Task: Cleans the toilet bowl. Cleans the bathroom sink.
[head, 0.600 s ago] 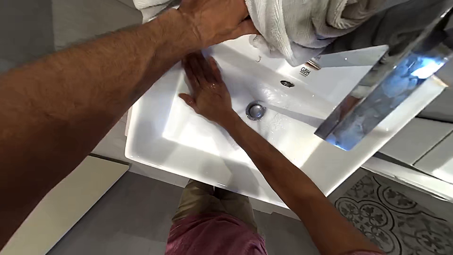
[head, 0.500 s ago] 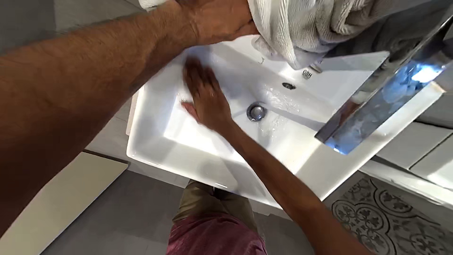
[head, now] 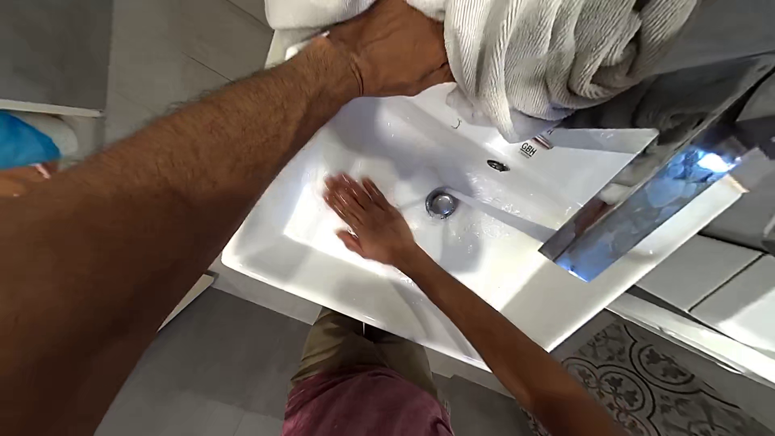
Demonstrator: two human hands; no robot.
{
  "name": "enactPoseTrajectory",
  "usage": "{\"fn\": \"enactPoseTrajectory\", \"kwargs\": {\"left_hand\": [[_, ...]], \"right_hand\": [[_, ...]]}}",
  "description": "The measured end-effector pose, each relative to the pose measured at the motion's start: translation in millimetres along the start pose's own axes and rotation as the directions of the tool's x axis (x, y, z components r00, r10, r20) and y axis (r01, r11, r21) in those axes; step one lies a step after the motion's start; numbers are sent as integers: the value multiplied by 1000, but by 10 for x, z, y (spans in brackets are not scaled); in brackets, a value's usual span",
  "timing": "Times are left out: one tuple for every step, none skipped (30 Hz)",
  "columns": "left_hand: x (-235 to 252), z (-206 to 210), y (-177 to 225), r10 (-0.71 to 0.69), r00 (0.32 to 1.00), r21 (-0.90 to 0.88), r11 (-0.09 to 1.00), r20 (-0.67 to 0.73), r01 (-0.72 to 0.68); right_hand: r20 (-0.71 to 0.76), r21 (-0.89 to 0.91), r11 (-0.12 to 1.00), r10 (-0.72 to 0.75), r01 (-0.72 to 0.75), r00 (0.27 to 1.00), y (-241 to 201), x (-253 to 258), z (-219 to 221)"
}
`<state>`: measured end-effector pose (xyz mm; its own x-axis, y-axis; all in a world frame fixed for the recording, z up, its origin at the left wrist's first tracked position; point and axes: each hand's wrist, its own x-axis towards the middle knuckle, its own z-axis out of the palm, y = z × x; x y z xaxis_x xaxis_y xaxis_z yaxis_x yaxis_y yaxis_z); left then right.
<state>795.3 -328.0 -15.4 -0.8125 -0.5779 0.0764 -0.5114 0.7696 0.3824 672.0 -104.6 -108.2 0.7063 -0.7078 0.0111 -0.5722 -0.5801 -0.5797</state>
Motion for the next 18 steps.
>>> {"fn": "enactPoseTrajectory", "kwargs": {"left_hand": [[-8,10,4,10,1000,6,1000,-22,-10],[-11,29,8,17,999,-3,1000,-34,-17],[-1,43,-27,27,998,-1,1000,-54,-27],[5,76,-43,38,997,-12,999,-71,-39],[4,115,-15,37,996,-40,998,-81,-41],[10,118,-6,37,995,-49,998,-88,-42],[30,87,-32,42,995,-29,999,-91,-45],[36,75,-59,45,994,-3,999,-103,-46],[25,89,-61,46,993,2,999,-108,-46],[20,108,-54,44,993,-10,999,-108,-46],[20,117,-51,42,993,-12,999,-108,-44],[14,110,-43,31,995,-14,999,-99,-32],[14,82,-36,11,997,-16,1000,-70,-12],[20,70,-28,-5,999,-15,1000,-48,5],[25,81,-6,-15,999,-28,1000,-36,14],[26,99,11,-18,999,-39,999,-36,17],[28,96,-6,-9,998,-28,1000,-54,8],[26,93,-25,2,997,-12,1000,-73,-3]], "right_hand": [[44,-3,1000,20,-20,999,69,-268,-75],[87,-71,995,77,-71,993,183,-434,-206],[103,-153,980,146,-130,984,334,-476,-359],[80,-223,959,197,-175,977,486,-476,-478],[39,-259,949,196,-180,980,640,-452,-547],[2,-262,955,145,-140,989,795,-387,-570],[-26,-256,963,79,-83,997,916,-280,-555],[-68,-239,971,12,-28,998,972,-164,-505],[-87,-224,975,-19,-1,996,944,-46,-457],[-74,-206,979,-19,4,997,872,92,-427],[-58,-172,985,-15,5,998,787,264,-403],[-52,-147,989,-27,19,998,718,455,-369],[-57,-140,989,-53,45,997,690,629,-335],[-82,-141,987,-86,74,993,696,705,-317],[-87,-134,986,-110,97,990,730,643,-339],[-74,-125,986,-117,107,990,792,464,-401],[-65,-109,988,-115,107,991,900,219,-494],[-17,-86,992,-95,93,995,1010,-75,-615]]}}
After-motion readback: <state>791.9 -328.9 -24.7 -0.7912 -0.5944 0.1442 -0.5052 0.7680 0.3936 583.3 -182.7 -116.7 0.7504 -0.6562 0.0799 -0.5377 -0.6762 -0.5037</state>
